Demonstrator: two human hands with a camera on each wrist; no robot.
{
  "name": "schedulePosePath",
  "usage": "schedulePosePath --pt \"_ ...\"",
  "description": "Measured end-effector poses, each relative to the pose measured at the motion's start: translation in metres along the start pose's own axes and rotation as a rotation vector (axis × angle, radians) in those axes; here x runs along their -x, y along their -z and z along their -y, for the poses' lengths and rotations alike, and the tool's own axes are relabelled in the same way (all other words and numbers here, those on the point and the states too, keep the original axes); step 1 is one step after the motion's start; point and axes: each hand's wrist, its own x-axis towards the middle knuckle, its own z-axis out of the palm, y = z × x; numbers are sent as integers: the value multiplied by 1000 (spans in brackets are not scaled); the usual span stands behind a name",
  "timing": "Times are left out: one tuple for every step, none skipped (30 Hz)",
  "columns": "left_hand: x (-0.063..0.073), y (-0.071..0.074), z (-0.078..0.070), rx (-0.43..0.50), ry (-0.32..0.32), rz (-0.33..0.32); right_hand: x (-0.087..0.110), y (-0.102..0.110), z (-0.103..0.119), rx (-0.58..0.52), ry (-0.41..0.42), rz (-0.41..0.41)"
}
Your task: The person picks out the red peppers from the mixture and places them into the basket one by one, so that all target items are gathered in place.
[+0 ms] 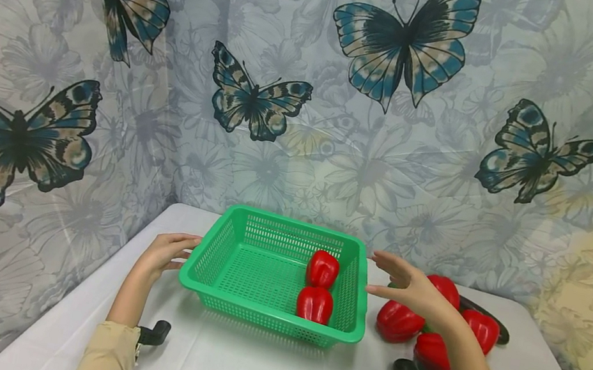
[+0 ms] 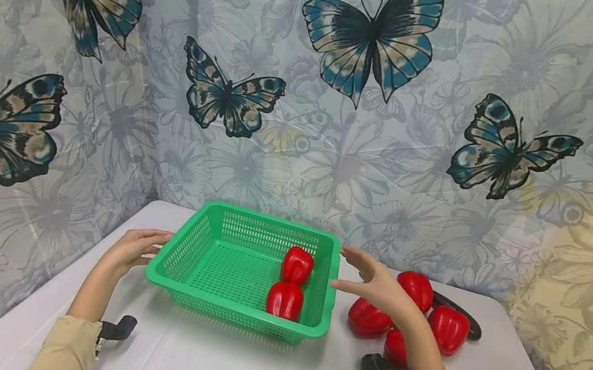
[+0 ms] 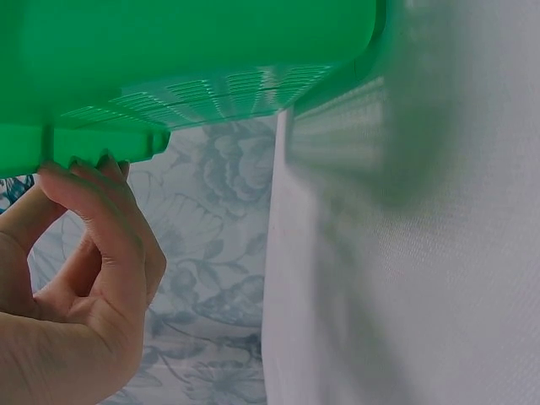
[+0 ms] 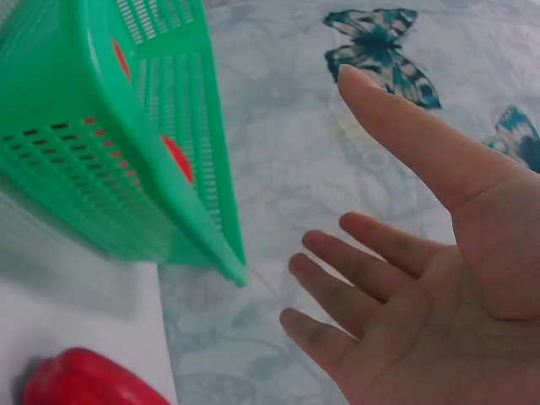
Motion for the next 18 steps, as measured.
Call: schedulePosePath --pt "0 0 0 -2 0 -1 1 1 -1 5 -7 -3" --pt "0 0 0 -2 3 -2 3 2 -3 9 -13 -8" --pt "-1 0 0 -3 4 -2 4 3 -5 14 -17 -11" --pt "-1 0 0 1 8 -7 6 4 -6 19 -22 -14" --pt "-1 0 0 -3 5 -5 7 5 -8 18 -24 -17" --pt "-1 0 1 -6 4 -3 8 6 -9 10 -27 -20" --pt "-1 0 0 -2 7 -6 10 7 -11 7 -28 -23" --pt "-1 0 1 -3 5 -4 11 8 -12 8 -27 -30" --pt "-1 0 1 -3 2 -1 13 10 -14 6 -30 -35" --pt "-1 0 1 -1 0 1 15 11 -15 4 -30 -40" --pt "-1 1 0 0 -2 2 17 12 -17 5 -26 -45" --pt "-1 0 0 0 -2 1 18 14 -18 2 -23 -47" --pt "-1 0 0 1 -2 1 20 15 -20 6 -20 -49" --pt "-1 0 0 1 -1 -1 22 17 -22 5 -20 -51" --pt "-1 1 0 0 -1 -2 23 18 -23 4 -24 -52" --pt "-1 1 0 -1 -1 -4 25 19 -25 7 -23 -54" --pt "-1 1 0 -3 -1 -4 26 21 -27 11 -29 -55" --pt "-1 1 1 -3 -2 -4 27 22 -28 12 -41 -56"
